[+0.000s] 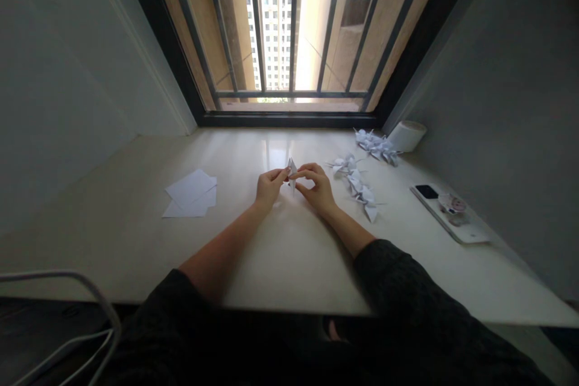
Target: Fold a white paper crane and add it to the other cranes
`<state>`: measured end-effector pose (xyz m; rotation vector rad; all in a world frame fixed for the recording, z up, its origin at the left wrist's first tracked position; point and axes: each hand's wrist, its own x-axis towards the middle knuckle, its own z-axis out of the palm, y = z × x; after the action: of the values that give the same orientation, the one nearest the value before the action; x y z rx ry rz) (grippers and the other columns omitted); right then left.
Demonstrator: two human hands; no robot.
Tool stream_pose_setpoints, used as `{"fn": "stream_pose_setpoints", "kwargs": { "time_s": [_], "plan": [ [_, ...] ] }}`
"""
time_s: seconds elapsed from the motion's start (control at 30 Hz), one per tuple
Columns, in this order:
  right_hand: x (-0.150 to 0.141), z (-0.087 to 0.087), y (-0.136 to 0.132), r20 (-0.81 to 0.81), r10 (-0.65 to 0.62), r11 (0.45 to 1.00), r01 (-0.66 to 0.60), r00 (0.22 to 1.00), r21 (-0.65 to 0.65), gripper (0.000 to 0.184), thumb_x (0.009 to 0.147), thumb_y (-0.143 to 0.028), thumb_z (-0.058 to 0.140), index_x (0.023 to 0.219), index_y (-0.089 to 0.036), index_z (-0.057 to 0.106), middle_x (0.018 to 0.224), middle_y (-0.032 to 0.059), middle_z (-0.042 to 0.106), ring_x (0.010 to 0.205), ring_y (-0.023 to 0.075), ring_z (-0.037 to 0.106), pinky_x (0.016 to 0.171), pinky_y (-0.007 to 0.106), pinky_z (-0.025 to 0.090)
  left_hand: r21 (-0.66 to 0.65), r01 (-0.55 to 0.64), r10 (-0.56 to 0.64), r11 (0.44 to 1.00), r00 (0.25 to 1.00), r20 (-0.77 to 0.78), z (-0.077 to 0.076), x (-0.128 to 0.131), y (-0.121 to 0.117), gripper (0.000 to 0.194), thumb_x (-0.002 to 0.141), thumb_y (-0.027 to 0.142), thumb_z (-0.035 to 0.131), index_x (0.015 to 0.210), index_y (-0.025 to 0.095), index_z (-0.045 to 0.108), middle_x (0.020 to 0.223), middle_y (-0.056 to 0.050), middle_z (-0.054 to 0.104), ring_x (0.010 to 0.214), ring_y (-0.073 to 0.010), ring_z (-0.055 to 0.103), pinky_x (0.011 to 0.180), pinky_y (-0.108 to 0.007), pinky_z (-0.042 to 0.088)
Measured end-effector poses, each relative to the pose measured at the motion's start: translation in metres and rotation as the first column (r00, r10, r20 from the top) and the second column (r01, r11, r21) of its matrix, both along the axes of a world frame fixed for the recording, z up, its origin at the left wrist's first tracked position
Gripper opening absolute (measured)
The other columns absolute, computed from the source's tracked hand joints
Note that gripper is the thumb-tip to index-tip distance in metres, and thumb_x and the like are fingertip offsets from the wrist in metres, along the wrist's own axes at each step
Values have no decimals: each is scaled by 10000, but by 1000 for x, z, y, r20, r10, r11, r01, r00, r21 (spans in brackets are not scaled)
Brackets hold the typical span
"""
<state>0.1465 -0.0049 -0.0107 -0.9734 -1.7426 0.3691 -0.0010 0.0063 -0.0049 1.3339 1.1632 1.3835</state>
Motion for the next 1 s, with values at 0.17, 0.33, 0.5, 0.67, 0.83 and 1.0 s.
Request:
{"fn": "stream_pose_setpoints", "kwargs": {
  "time_s": [0.17,0.33,0.5,0.67,0.83,1.0],
  "plan": [
    [0,0,-1,-36,-30,999,30,999,-14,160,740,-214,689,872,-300,715,895,26,595,889,189,555,804,354,463,-5,28,-28,1000,1000,11,0,0,1,316,702,472,638,685,164,706,630,-5,636,636,-128,554,641,-253,423],
    [0,0,0,-82,-19,999,16,996,-40,81,748,-265,686,818,-278,723,854,30,615,842,182,555,714,315,468,2,80,-80,997,997,16,2,2,0,300,712,442,636,657,154,698,607,-3,623,606,-118,539,617,-246,420],
    [-2,1,0,-155,6,997,-18,988,-72,85,775,-309,653,784,-243,707,800,28,623,795,170,553,660,292,456,4,80,-80,997,997,5,3,3,-2,298,725,436,626,684,151,705,617,-3,628,613,-115,531,610,-241,409],
    [-4,2,-1,-178,71,994,-86,981,-73,102,770,-321,661,818,-240,699,802,21,613,764,153,552,652,281,451,-2,78,-78,997,997,9,4,2,-2,298,726,435,625,676,152,703,609,-3,623,609,-113,529,610,-242,407],
    [-3,2,1,-211,91,990,-111,973,-85,104,765,-331,661,810,-252,711,834,25,607,783,153,559,650,277,452,-20,71,-71,997,997,24,4,3,-3,306,715,447,631,661,155,703,600,-7,629,601,-118,534,608,-249,407],
    [-5,1,3,-230,60,988,-91,971,-127,142,797,-332,616,738,-230,695,799,23,609,751,145,550,641,275,438,-28,73,-72,997,997,43,6,5,-6,307,708,452,634,674,155,707,623,-18,646,613,-122,544,619,-255,414]
  ]
}}
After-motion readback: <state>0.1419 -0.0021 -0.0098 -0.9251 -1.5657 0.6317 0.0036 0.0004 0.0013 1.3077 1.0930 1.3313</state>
